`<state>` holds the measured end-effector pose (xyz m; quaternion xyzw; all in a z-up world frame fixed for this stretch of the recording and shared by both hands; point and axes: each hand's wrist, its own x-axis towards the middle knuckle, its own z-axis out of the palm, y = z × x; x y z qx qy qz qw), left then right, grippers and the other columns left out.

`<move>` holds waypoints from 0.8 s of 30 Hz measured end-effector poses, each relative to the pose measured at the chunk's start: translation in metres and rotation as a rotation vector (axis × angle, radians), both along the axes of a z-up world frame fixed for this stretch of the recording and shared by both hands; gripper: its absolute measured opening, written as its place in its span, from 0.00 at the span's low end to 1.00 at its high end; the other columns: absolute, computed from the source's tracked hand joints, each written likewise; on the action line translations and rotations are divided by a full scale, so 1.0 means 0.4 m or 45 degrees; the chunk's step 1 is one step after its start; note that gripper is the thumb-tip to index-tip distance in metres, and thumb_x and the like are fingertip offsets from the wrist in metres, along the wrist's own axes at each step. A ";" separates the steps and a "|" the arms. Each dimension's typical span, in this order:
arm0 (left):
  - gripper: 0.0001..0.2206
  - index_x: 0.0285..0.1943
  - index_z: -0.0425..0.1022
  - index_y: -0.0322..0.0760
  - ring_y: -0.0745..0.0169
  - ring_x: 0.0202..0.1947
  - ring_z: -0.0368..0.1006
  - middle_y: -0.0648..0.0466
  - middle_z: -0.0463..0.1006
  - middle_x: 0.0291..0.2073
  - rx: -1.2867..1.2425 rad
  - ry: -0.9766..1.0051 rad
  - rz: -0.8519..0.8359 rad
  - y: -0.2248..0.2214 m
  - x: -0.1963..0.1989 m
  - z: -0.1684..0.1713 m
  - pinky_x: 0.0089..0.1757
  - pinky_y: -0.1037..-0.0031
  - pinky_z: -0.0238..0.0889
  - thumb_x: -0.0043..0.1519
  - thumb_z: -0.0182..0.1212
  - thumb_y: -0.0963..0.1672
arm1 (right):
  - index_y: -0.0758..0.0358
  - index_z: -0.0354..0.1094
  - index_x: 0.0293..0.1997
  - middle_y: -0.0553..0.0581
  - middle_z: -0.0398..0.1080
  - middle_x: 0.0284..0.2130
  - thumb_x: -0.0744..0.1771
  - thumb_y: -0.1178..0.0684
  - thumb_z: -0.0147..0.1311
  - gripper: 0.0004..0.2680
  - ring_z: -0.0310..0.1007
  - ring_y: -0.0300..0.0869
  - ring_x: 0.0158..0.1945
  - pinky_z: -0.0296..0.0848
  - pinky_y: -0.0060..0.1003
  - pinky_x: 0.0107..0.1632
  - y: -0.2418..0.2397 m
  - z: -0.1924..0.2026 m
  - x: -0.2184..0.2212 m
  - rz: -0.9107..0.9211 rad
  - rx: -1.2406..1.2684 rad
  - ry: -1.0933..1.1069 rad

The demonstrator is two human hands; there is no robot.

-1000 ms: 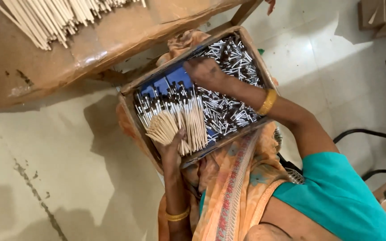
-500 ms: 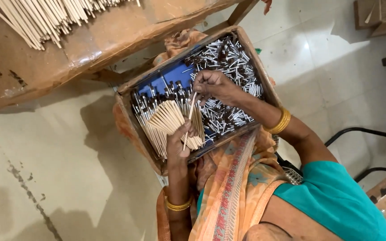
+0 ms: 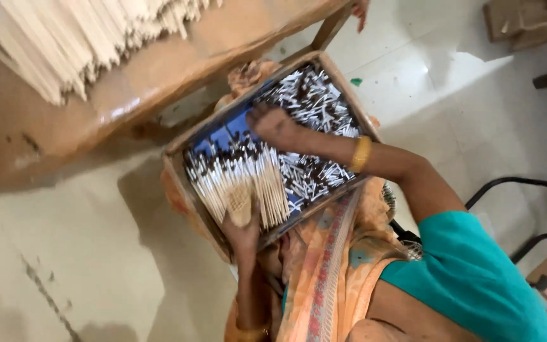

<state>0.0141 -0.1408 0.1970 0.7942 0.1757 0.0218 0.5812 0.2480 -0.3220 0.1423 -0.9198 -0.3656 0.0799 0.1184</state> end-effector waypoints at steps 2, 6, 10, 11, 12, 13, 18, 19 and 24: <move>0.17 0.52 0.79 0.29 0.60 0.43 0.79 0.51 0.83 0.44 -0.144 0.081 0.028 0.020 -0.009 -0.038 0.45 0.68 0.71 0.58 0.74 0.43 | 0.75 0.66 0.40 0.69 0.73 0.35 0.67 0.60 0.49 0.06 0.76 0.51 0.37 0.78 0.42 0.40 -0.007 -0.004 0.056 0.165 -0.090 -0.593; 0.24 0.59 0.71 0.29 0.62 0.39 0.78 0.50 0.81 0.42 -0.497 0.228 0.235 0.017 0.029 0.009 0.41 0.71 0.73 0.54 0.73 0.40 | 0.86 0.59 0.56 0.72 0.72 0.36 0.69 0.64 0.45 0.12 0.77 0.50 0.36 0.79 0.44 0.37 -0.018 0.182 0.066 0.216 -0.094 -0.747; 0.22 0.58 0.69 0.28 0.61 0.42 0.80 0.50 0.81 0.43 -0.975 0.248 0.247 -0.001 0.096 0.073 0.42 0.70 0.76 0.56 0.69 0.37 | 0.68 0.73 0.43 0.62 0.76 0.36 0.67 0.57 0.58 0.05 0.78 0.47 0.36 0.79 0.42 0.38 -0.063 0.150 0.026 -0.136 0.866 0.248; 0.22 0.58 0.69 0.28 0.61 0.42 0.80 0.50 0.81 0.43 -0.975 0.255 0.272 -0.007 0.103 0.057 0.42 0.70 0.76 0.56 0.69 0.37 | 0.68 0.73 0.43 0.62 0.76 0.36 0.67 0.57 0.58 0.05 0.78 0.47 0.36 0.79 0.42 0.38 -0.076 0.165 0.010 -0.121 0.864 0.270; 0.20 0.58 0.70 0.28 0.61 0.38 0.78 0.49 0.81 0.41 -1.101 0.237 0.277 -0.013 0.110 0.040 0.38 0.71 0.74 0.57 0.68 0.37 | 0.68 0.72 0.44 0.61 0.76 0.37 0.69 0.56 0.57 0.05 0.78 0.45 0.37 0.80 0.39 0.39 -0.090 0.180 -0.006 -0.175 1.116 0.551; 0.18 0.57 0.71 0.27 0.61 0.35 0.76 0.49 0.80 0.39 -1.224 0.222 0.274 -0.019 0.116 0.023 0.34 0.71 0.71 0.58 0.67 0.36 | 0.68 0.71 0.45 0.60 0.76 0.39 0.71 0.56 0.55 0.05 0.79 0.43 0.38 0.81 0.36 0.39 -0.109 0.194 -0.024 -0.245 1.363 0.836; 0.10 0.51 0.75 0.23 0.63 0.31 0.72 0.48 0.77 0.34 -1.518 0.084 0.133 -0.066 0.144 0.058 0.32 0.74 0.66 0.63 0.65 0.36 | 0.65 0.67 0.46 0.60 0.77 0.39 0.72 0.53 0.51 0.06 0.82 0.41 0.39 0.84 0.32 0.38 -0.122 0.241 -0.073 -0.441 1.649 1.499; 0.09 0.50 0.75 0.25 0.64 0.30 0.71 0.49 0.76 0.33 -1.528 0.071 0.089 -0.069 0.143 0.060 0.31 0.74 0.66 0.63 0.65 0.37 | 0.65 0.66 0.45 0.60 0.77 0.38 0.71 0.53 0.51 0.06 0.83 0.41 0.39 0.84 0.32 0.37 -0.122 0.246 -0.075 -0.448 1.673 1.578; 0.09 0.48 0.76 0.24 0.62 0.28 0.71 0.48 0.76 0.32 -1.419 0.060 0.066 -0.077 0.141 0.035 0.30 0.73 0.66 0.61 0.67 0.37 | 0.66 0.66 0.44 0.60 0.76 0.35 0.71 0.52 0.52 0.07 0.82 0.41 0.37 0.85 0.33 0.38 -0.126 0.258 -0.073 -0.336 1.537 1.496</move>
